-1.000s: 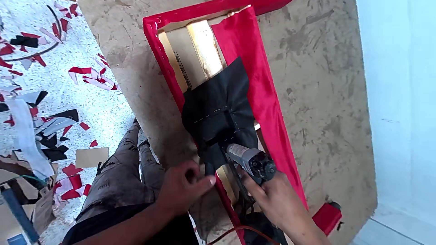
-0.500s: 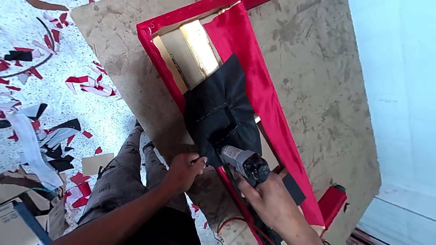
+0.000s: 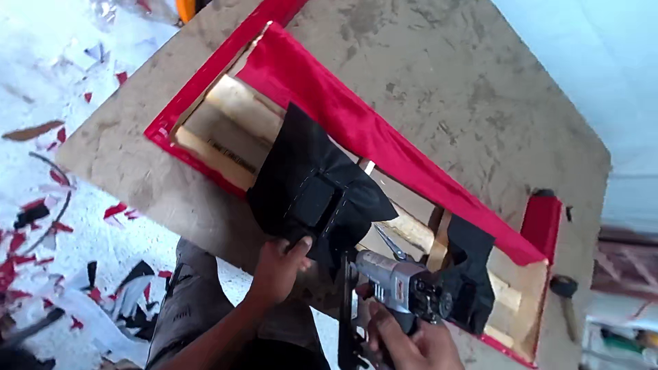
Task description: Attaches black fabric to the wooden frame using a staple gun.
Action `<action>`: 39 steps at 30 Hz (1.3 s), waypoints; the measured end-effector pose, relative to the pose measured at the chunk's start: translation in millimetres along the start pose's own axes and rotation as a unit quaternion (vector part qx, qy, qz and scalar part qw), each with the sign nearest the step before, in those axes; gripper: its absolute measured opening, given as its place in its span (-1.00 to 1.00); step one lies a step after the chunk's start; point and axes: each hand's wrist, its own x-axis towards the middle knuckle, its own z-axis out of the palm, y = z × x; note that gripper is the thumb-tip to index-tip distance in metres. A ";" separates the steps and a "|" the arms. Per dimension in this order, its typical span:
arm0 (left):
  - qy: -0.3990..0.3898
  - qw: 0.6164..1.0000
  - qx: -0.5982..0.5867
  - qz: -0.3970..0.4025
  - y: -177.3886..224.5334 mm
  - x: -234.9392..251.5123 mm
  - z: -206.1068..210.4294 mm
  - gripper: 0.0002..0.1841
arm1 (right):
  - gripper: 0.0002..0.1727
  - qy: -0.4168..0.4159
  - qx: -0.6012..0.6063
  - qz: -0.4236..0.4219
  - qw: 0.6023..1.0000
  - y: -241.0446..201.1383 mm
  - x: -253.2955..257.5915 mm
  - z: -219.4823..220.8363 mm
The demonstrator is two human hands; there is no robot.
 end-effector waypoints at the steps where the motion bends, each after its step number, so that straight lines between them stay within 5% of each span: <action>1: -0.023 1.000 0.010 0.007 -2.8 4.0 -4.6 -0.68 | -0.77 0.023 0.027 0.007 0.999 -1.9 -0.8 15.2; 4: -0.084 0.995 0.029 0.045 -15.0 14.6 -20.8 -0.72 | -0.76 0.074 0.029 0.053 0.995 -10.1 2.3 57.5; 10: -0.159 0.985 0.062 -0.023 -3.8 34.5 -48.6 -0.69 | -0.74 0.148 0.021 0.127 0.980 -40.3 17.3 104.7; 21: -0.238 0.965 0.067 -0.085 15.2 50.7 -58.0 -0.70 | -0.72 0.168 0.017 0.188 0.968 -65.3 25.3 120.1; 28: -0.229 0.951 -0.029 -0.204 11.7 57.6 -48.6 -0.82 | -0.73 0.166 0.042 0.207 0.963 -79.6 29.2 128.2; 33: -0.230 0.959 -0.049 -0.156 -9.7 55.3 -50.1 -0.79 | -0.79 0.161 0.047 0.222 0.961 -90.0 34.3 135.0; 36: -0.273 0.943 0.090 -0.166 4.5 54.8 -55.8 -0.69 | -0.75 0.149 0.058 0.232 0.959 -97.4 34.8 136.9; 39: -0.330 0.896 0.286 -0.075 -25.7 45.4 -76.7 -0.52 | -0.79 0.145 0.062 0.247 0.956 -102.8 38.3 143.7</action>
